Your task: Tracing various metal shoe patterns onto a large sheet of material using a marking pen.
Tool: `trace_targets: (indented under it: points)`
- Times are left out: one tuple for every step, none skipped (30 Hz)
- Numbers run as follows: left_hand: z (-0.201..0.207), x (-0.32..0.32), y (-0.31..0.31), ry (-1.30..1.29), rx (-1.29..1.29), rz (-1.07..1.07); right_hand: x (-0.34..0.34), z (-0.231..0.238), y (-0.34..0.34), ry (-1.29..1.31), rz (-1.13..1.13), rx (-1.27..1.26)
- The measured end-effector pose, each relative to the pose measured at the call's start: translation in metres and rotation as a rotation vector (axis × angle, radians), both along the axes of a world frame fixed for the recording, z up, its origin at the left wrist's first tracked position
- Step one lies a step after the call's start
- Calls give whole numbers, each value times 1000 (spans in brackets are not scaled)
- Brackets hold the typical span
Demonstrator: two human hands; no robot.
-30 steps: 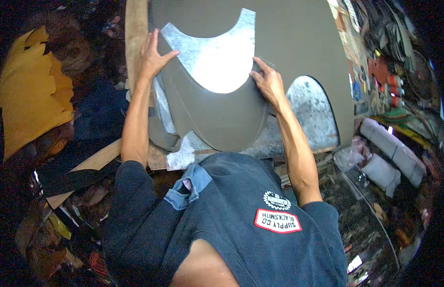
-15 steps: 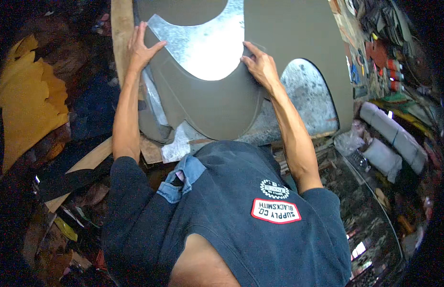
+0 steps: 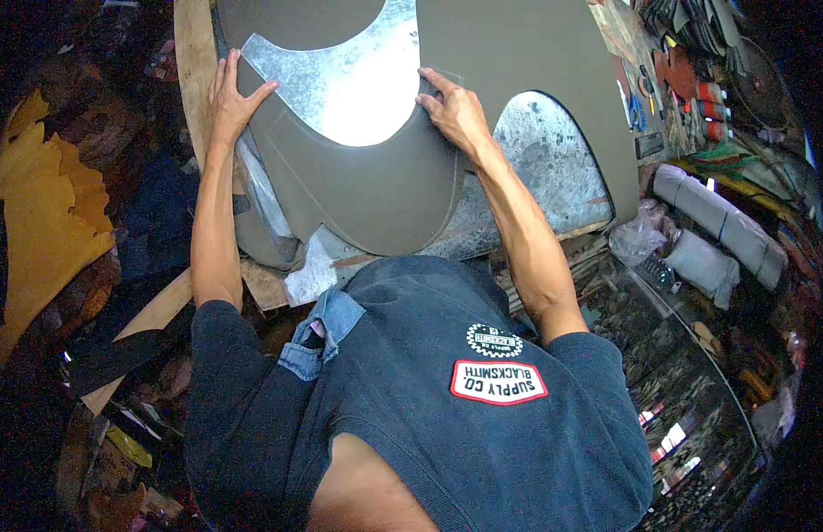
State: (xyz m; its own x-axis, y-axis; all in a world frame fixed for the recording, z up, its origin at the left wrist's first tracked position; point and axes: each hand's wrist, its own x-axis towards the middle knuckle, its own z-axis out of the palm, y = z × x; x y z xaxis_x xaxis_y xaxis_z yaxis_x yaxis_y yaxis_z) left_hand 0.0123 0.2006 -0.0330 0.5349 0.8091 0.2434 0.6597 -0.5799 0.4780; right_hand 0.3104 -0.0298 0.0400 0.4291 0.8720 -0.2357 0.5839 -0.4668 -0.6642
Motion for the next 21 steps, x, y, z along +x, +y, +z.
trace_targets:
  points:
    - [1, 0, 0, 34, -20, 11, 0, 1, 0, 11, -4, -68]
    - [2, 0, -1, 16, -8, 5, 0, 2, 1, 21, -6, -135]
    - [3, 1, -1, 10, 3, 1, 0, 3, 1, 22, -5, -134]
    - [5, 2, -3, 32, -16, 10, -1, 5, 0, 34, -9, -106]
    - [6, 2, -3, 5, 12, -1, -1, 5, 0, 46, -12, -77]
    - [7, 3, -5, 12, -14, 16, -1, 6, 0, 47, -10, -78]
    - [8, 3, -6, 21, -41, 34, -1, 5, 0, 46, -20, -74]
    - [9, 3, -7, 24, -42, 37, -2, 4, 0, 49, -35, -77]
    - [9, 3, -7, 26, -23, 23, -2, 3, 0, 49, -27, -71]
    - [10, 2, -7, 27, -2, 7, -2, 2, 0, 58, -23, -69]
    - [9, 1, -7, 27, -1, 8, -1, 1, 0, 63, -22, -67]
    - [9, 1, -7, 47, 8, 6, 0, 0, 1, 57, -24, -62]
    - [7, 1, -6, 63, 18, 3, 2, -1, 1, 61, -19, -98]
    - [6, 2, -5, 52, 24, -3, 6, 0, 2, 66, -16, -127]
    - [5, 2, -4, 45, 21, -8, 9, 2, 1, 24, 17, -64]
    - [5, 2, -3, 67, -2, -6, 17, 5, 2, 24, 5, -36]
    - [5, 3, -2, 55, -22, 0, 28, 10, 3, 312, -179, -1]
    - [5, 3, -2, 16, 17, -15, 41, 16, 5, 606, -367, 38]
    - [6, 2, -2, 24, 15, -17, 59, 23, 7, 959, -426, 322]
    - [7, 2, -3, 33, 12, -20, 77, 30, 8, 1091, -498, 508]
    - [8, 2, -3, 38, -1, -18, 85, 30, 5, 1163, -527, 604]
